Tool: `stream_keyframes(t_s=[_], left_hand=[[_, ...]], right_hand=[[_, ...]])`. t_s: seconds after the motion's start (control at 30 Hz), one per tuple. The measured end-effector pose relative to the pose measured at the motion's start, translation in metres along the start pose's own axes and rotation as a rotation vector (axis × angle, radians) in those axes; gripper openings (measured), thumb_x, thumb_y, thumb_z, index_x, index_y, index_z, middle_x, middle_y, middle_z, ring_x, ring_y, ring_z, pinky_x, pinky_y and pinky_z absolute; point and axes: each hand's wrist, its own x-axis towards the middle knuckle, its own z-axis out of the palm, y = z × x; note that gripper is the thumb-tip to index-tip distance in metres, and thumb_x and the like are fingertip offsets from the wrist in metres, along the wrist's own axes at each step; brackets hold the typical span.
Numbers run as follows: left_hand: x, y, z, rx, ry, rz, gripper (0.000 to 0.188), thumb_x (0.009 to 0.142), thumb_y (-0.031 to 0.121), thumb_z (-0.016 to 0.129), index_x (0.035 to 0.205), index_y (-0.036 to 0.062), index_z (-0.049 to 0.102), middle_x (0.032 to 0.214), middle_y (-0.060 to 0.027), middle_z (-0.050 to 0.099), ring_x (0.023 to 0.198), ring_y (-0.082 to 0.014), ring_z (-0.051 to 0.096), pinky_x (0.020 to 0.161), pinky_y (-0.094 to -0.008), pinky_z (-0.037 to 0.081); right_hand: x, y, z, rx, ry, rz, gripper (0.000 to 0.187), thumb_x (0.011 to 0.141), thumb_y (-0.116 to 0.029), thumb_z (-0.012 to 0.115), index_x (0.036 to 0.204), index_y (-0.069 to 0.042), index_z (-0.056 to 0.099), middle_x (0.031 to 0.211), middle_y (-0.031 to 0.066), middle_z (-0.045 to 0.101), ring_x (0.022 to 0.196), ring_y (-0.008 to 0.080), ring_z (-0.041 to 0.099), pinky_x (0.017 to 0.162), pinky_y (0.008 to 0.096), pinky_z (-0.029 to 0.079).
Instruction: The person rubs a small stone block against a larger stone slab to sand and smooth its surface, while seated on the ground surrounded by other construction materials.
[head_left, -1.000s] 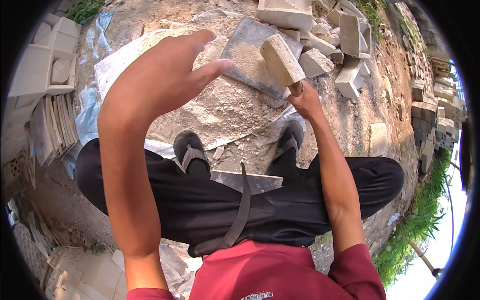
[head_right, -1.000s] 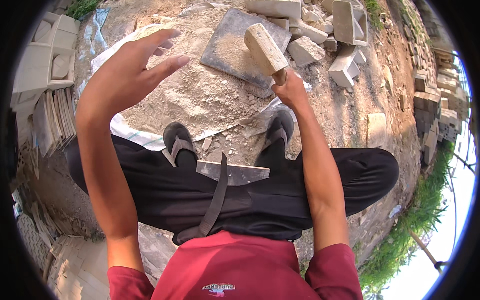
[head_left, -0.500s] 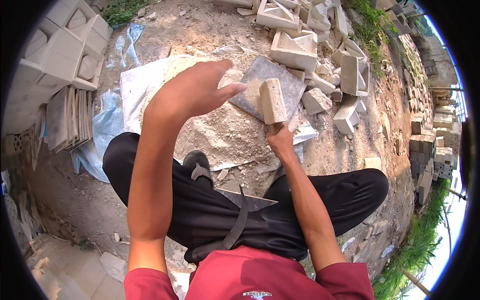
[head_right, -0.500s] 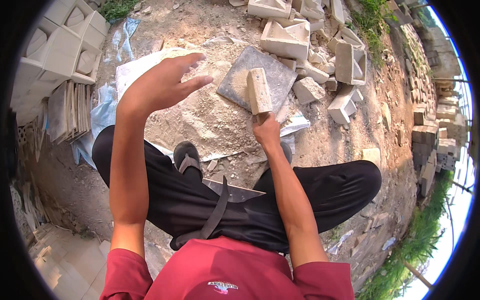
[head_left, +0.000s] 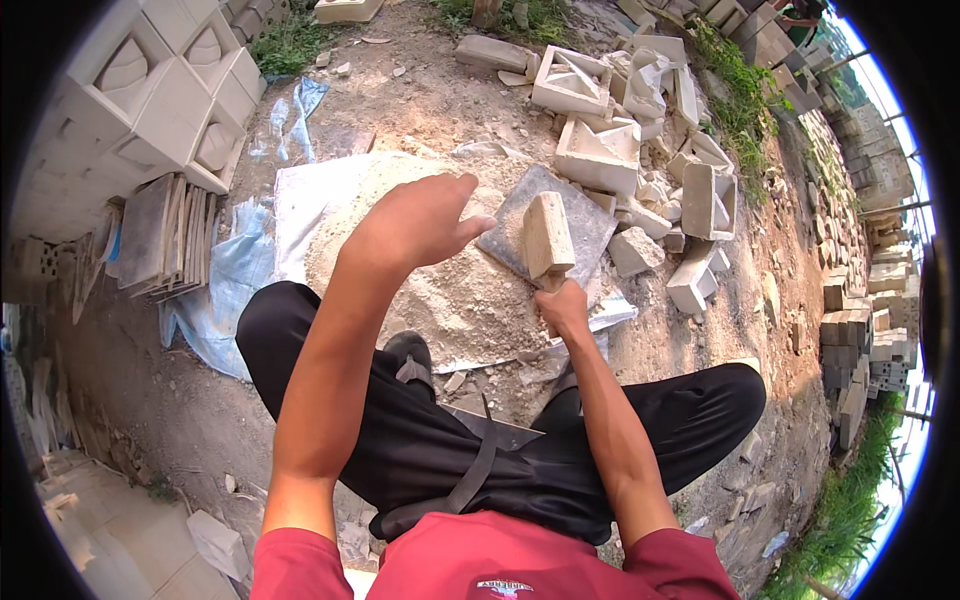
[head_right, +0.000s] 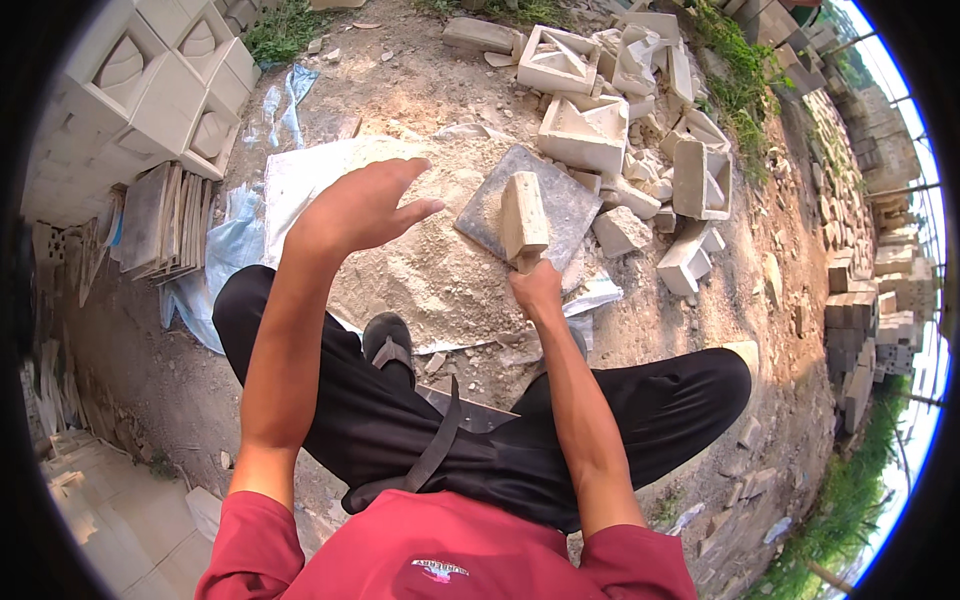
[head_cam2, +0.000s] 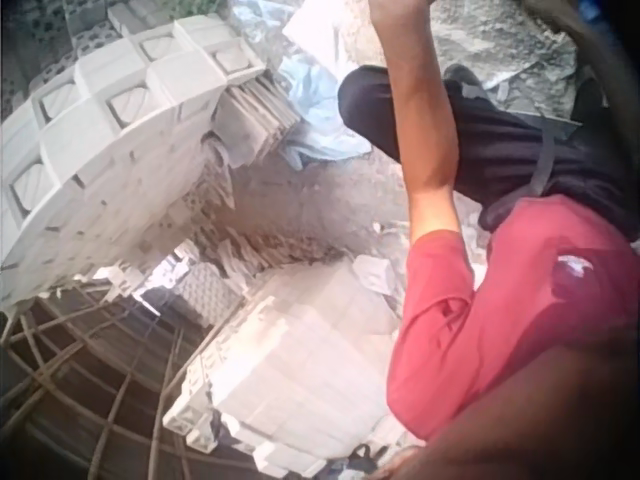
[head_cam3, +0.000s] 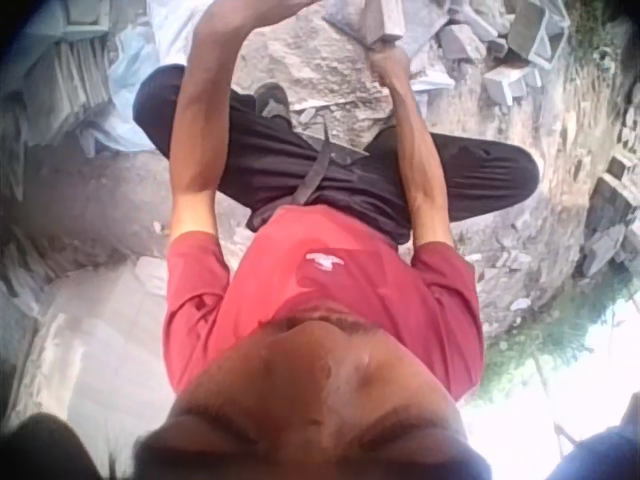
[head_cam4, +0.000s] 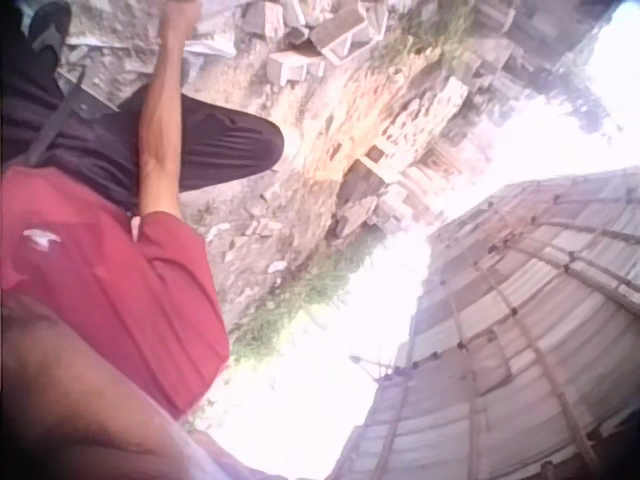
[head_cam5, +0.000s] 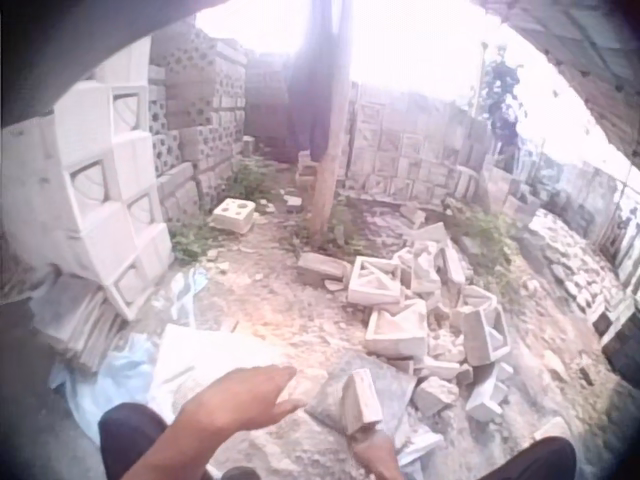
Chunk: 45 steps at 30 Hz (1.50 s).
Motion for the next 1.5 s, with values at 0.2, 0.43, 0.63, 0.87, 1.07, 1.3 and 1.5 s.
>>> stream_keyframes(t_s=[0.2,0.43,0.63,0.87,1.07,1.3,1.5], left_hand=[[0.004,0.011,0.008,0.027,-0.022,0.056,0.054,0.092,0.041,0.058,0.127,-0.0001,0.053,0.119,-0.0213,0.061,0.111,-0.0359,0.058,0.094,-0.0427,0.047],[0.007,0.013,0.018,0.025,-0.029,0.095,0.052,0.091,0.040,0.059,0.124,-0.0004,0.054,0.108,-0.0228,0.064,0.103,-0.0376,0.060,0.090,-0.0447,0.048],[0.006,0.019,0.028,0.041,-0.066,0.115,0.046,0.091,0.038,0.060,0.116,-0.0003,0.056,0.098,-0.0212,0.065,0.096,-0.0380,0.062,0.083,-0.0466,0.050],[0.013,0.023,0.033,0.041,-0.091,0.121,0.043,0.090,0.039,0.060,0.110,0.0014,0.058,0.099,-0.0187,0.066,0.096,-0.0357,0.063,0.084,-0.0458,0.051],[0.012,0.008,0.019,-0.001,-0.082,0.051,0.055,0.091,0.042,0.059,0.127,0.0000,0.053,0.115,-0.0224,0.062,0.109,-0.0372,0.058,0.094,-0.0440,0.046],[0.005,-0.002,-0.003,-0.018,-0.061,-0.045,0.062,0.093,0.048,0.055,0.134,0.0018,0.049,0.130,-0.0210,0.056,0.122,-0.0346,0.051,0.104,-0.0406,0.040],[0.000,-0.004,-0.002,-0.048,-0.047,-0.038,0.062,0.093,0.048,0.055,0.134,0.0016,0.049,0.131,-0.0211,0.055,0.122,-0.0350,0.051,0.104,-0.0406,0.040]], right_hand=[[0.003,0.016,0.004,0.089,0.103,-0.054,0.052,0.072,-0.025,0.067,0.107,0.012,0.055,0.097,0.0328,0.065,0.096,0.0455,0.063,0.086,0.0464,0.050],[0.005,-0.006,0.004,0.200,0.125,-0.038,0.050,0.072,-0.023,0.068,0.105,0.013,0.058,0.099,0.0337,0.064,0.098,0.0435,0.064,0.087,0.0445,0.051],[0.015,0.002,0.000,0.082,-0.068,0.025,0.050,0.073,-0.023,0.069,0.106,0.012,0.055,0.100,0.0344,0.063,0.099,0.0456,0.062,0.087,0.0464,0.050],[0.011,0.009,0.011,0.048,0.048,-0.062,0.050,0.073,-0.025,0.068,0.105,0.013,0.056,0.100,0.0350,0.063,0.100,0.0467,0.061,0.087,0.0467,0.050],[0.008,-0.008,0.015,0.131,0.031,-0.061,0.052,0.074,-0.026,0.068,0.108,0.011,0.054,0.102,0.0350,0.062,0.100,0.0469,0.061,0.088,0.0473,0.049],[0.010,0.002,0.023,-0.008,-0.020,-0.103,0.049,0.075,-0.025,0.068,0.108,0.010,0.053,0.101,0.0344,0.063,0.098,0.0470,0.061,0.086,0.0482,0.050],[0.002,-0.016,0.026,0.123,0.045,-0.117,0.049,0.075,-0.024,0.068,0.107,0.010,0.053,0.098,0.0345,0.063,0.096,0.0477,0.062,0.086,0.0488,0.049]])
